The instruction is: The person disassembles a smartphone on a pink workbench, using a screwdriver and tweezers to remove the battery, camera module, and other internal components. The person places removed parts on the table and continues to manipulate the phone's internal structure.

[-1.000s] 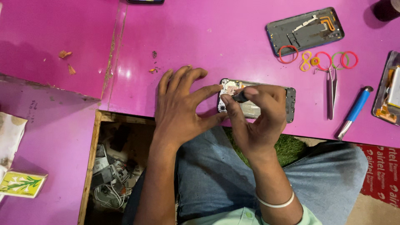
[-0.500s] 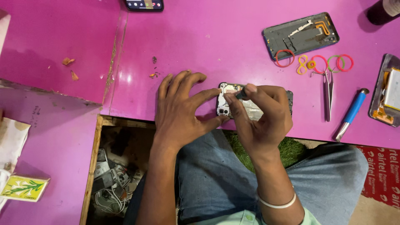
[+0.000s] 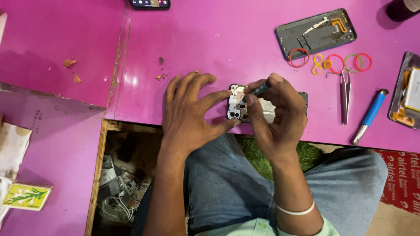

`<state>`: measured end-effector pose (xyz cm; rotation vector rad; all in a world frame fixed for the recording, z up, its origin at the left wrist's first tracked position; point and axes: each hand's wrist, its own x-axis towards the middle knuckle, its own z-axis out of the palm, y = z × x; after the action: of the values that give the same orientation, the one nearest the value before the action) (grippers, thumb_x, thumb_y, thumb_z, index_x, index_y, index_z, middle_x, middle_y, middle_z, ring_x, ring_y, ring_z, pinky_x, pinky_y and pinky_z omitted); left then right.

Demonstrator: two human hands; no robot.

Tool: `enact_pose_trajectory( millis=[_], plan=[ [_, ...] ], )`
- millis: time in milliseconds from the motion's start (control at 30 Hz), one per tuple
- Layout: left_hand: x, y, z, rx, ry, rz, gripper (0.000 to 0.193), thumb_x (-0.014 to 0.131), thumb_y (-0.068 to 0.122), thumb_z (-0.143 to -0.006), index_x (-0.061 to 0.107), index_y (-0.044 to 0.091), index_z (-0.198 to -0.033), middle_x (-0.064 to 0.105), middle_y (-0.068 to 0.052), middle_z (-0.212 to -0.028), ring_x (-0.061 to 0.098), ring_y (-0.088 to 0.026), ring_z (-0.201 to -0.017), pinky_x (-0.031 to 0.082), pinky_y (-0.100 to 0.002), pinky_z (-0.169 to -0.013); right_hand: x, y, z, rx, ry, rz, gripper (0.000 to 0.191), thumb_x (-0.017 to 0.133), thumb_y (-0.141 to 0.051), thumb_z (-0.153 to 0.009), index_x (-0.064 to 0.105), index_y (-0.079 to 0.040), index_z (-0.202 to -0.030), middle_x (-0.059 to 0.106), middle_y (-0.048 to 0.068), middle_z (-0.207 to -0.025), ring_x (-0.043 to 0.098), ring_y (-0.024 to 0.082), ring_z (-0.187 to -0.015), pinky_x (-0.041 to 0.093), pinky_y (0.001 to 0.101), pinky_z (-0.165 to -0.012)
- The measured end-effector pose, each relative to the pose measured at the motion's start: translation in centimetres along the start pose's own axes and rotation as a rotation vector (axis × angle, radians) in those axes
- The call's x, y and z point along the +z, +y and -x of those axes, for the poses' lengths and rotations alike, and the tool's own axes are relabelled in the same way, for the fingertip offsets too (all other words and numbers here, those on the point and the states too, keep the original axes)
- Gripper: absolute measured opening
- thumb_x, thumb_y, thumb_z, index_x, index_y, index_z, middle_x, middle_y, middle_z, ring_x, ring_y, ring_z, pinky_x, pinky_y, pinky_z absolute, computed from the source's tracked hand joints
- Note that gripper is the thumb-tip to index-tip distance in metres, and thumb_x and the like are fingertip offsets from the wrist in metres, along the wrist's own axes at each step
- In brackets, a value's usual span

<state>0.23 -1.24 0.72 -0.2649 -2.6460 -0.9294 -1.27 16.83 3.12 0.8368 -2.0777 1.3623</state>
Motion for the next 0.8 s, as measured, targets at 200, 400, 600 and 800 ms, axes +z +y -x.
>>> enact_pose_trajectory(
  millis=[200,400,600,800],
  plan=[
    [0.2,0.0,-0.3,0.009,0.006,0.003,0.06,0.088,0.054,-0.064,0.077,0.028,-0.117,0.06,-0.006,-0.134,0.044,-0.03,-0.138,0.024,-0.054,-0.119,-0.2,1.8,1.0,-0.081,0.009,0.07,0.072,0.077,0.011,-0.095,0.032,-0.007,-0.148,0.061,0.02,-0.12,0.069,0.025,-0.104,0.061,0.0334,-0.09],
    [0.6,-0.1,-0.6,0.008,0.002,0.001,0.062,0.09,0.055,-0.062,0.077,0.028,-0.117,0.06,-0.005,-0.132,0.044,-0.03,-0.137,0.023,-0.055,-0.119,-0.5,3.0,2.3,-0.043,0.001,0.022,0.073,0.069,0.015,-0.098,0.029,-0.01,-0.154,0.062,0.021,-0.12,0.07,0.026,-0.106,0.06,0.0337,-0.09],
    [0.8,0.0,-0.4,0.0,0.0,0.002,0.063,0.09,0.054,-0.061,0.076,0.029,-0.117,0.06,-0.005,-0.134,0.044,-0.03,-0.139,0.023,-0.056,-0.12,-0.4,2.6,2.2,-0.039,-0.011,-0.012,0.075,0.065,0.015,-0.102,0.025,-0.015,-0.158,0.061,0.02,-0.125,0.07,0.024,-0.106,0.06,0.0303,-0.091],
    [0.7,0.0,-0.3,0.002,-0.01,-0.001,0.064,0.09,0.053,-0.061,0.076,0.029,-0.118,0.059,-0.005,-0.134,0.043,-0.03,-0.138,0.022,-0.056,-0.12,-0.4,2.0,1.5,-0.096,-0.025,0.031,0.076,0.065,0.015,-0.097,0.025,-0.013,-0.154,0.059,0.02,-0.122,0.068,0.026,-0.104,0.06,0.0323,-0.089]
  ],
)
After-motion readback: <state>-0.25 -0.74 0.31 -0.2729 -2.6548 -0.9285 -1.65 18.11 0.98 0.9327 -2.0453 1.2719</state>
